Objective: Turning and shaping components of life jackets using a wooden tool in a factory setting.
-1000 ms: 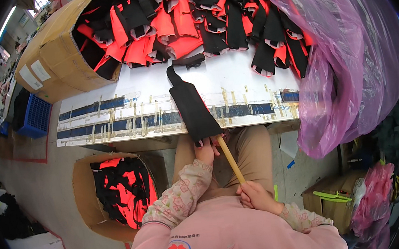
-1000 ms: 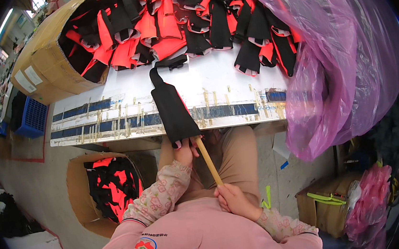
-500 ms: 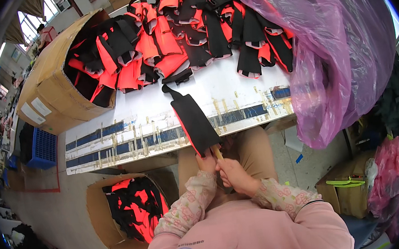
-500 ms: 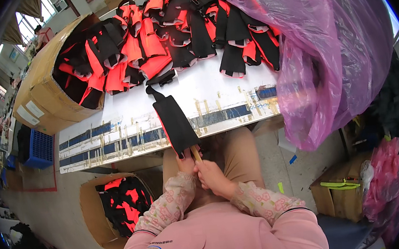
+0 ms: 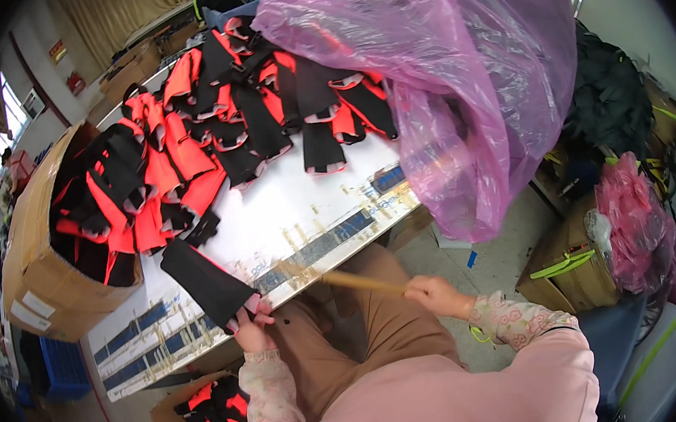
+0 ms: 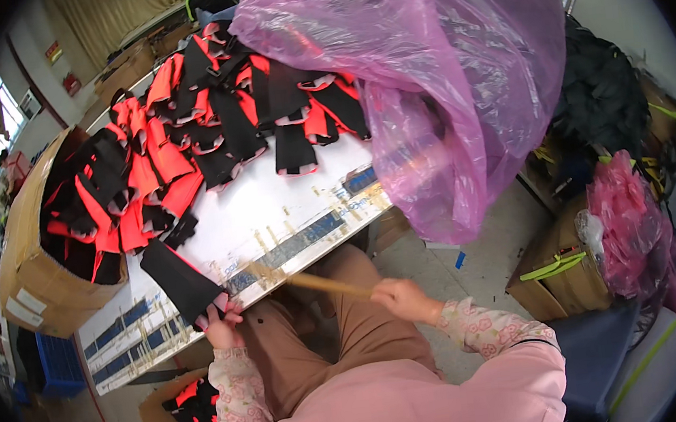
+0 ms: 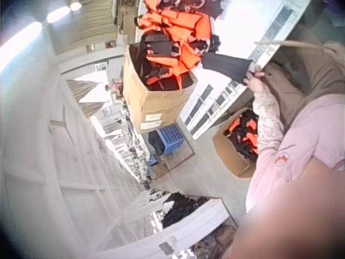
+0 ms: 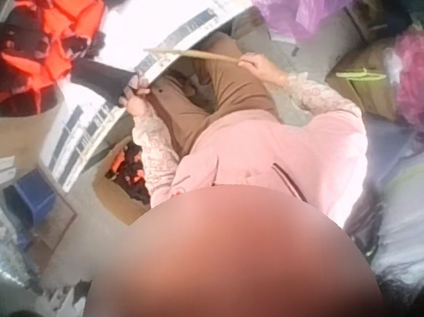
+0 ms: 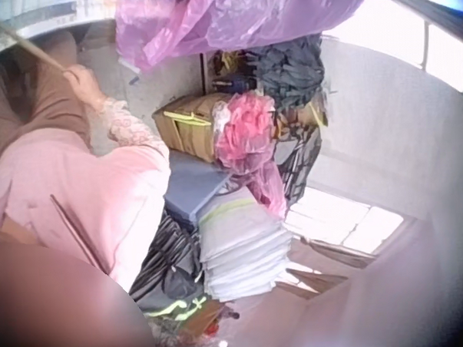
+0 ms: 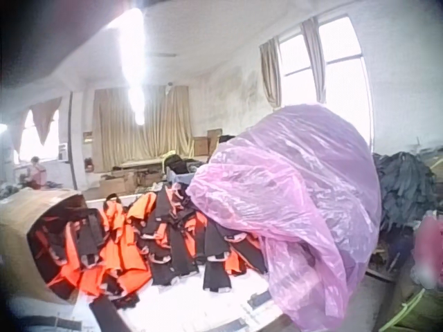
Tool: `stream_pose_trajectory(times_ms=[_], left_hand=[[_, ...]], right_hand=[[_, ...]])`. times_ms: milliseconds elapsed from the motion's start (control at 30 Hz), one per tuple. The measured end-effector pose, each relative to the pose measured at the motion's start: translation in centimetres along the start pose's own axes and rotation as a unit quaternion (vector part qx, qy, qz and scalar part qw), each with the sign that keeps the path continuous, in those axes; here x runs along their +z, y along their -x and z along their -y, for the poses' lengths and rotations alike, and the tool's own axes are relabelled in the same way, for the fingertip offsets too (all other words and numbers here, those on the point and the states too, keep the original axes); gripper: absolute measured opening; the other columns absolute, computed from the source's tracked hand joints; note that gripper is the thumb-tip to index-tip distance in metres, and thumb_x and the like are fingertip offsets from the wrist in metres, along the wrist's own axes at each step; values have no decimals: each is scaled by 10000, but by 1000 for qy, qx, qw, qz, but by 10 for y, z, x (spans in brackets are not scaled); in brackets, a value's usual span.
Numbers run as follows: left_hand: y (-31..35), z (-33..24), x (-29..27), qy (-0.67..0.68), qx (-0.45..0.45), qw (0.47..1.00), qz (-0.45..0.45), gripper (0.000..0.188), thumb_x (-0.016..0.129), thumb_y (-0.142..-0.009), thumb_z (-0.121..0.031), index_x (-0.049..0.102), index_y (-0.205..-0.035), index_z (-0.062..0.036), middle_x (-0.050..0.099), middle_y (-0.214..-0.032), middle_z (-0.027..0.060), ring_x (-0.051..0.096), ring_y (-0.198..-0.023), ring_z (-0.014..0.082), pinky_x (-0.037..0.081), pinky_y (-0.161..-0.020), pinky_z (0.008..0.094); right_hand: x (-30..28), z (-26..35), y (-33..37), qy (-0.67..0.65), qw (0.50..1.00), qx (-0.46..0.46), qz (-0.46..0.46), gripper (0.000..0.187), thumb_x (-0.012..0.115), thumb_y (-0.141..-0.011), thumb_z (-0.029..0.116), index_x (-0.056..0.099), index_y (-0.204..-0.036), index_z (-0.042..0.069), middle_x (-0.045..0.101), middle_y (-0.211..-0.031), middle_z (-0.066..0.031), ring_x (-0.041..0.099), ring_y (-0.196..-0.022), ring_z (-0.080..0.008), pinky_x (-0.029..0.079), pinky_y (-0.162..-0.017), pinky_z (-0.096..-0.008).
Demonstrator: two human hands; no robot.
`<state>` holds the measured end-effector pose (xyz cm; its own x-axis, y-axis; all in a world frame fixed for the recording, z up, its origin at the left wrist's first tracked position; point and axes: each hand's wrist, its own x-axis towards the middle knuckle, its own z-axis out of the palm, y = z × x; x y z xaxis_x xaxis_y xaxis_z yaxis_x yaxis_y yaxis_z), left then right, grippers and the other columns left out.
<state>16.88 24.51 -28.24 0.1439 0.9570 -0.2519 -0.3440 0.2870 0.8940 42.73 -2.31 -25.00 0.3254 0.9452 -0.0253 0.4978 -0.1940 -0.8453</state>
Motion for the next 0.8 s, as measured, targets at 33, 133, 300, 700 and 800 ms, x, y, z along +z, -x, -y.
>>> stream_pose_trajectory(times_ms=[33,133,300,700,800], left_hand=[[2,5,6,-1,-3,1000,8,271,421,-936,-267,499,-1003,-17,617,-727,135,576,-501,197,462,-421,267],[24,17,36,-43,-63,996,36,286,424,-932,-252,497,-1028,8,617,-737,147,589,-524,214,469,-427,282],[25,41,34,-57,-72,991,92,327,442,-923,-288,546,-981,16,616,-728,143,589,-537,216,493,-481,290],[29,44,36,-80,-81,986,121,345,468,-907,-312,561,-942,18,614,-743,145,594,-581,226,503,-524,317],[28,37,24,-82,-58,989,112,340,473,-903,-310,560,-938,17,613,-742,147,593,-578,229,505,-527,320]], right_hand=[[-14,1,-3,-32,997,51,-44,193,524,-862,209,581,-880,26,585,-744,-146,572,-685,-260,448,-629,-340],[-45,-5,-38,3,988,95,-123,197,549,-842,204,572,-905,20,592,-787,-167,577,-716,-313,442,-625,-363],[-95,-33,-111,266,920,-187,-220,196,532,-816,207,605,-842,27,591,-769,-181,550,-707,-369,440,-674,-436],[-343,-131,-187,102,851,160,-489,255,426,-876,207,572,-992,33,597,-742,-117,573,-570,-230,457,-538,-349],[-327,-91,-194,258,774,129,-563,194,507,-823,130,571,-978,31,610,-869,-180,582,-865,-346,438,-749,-404]])
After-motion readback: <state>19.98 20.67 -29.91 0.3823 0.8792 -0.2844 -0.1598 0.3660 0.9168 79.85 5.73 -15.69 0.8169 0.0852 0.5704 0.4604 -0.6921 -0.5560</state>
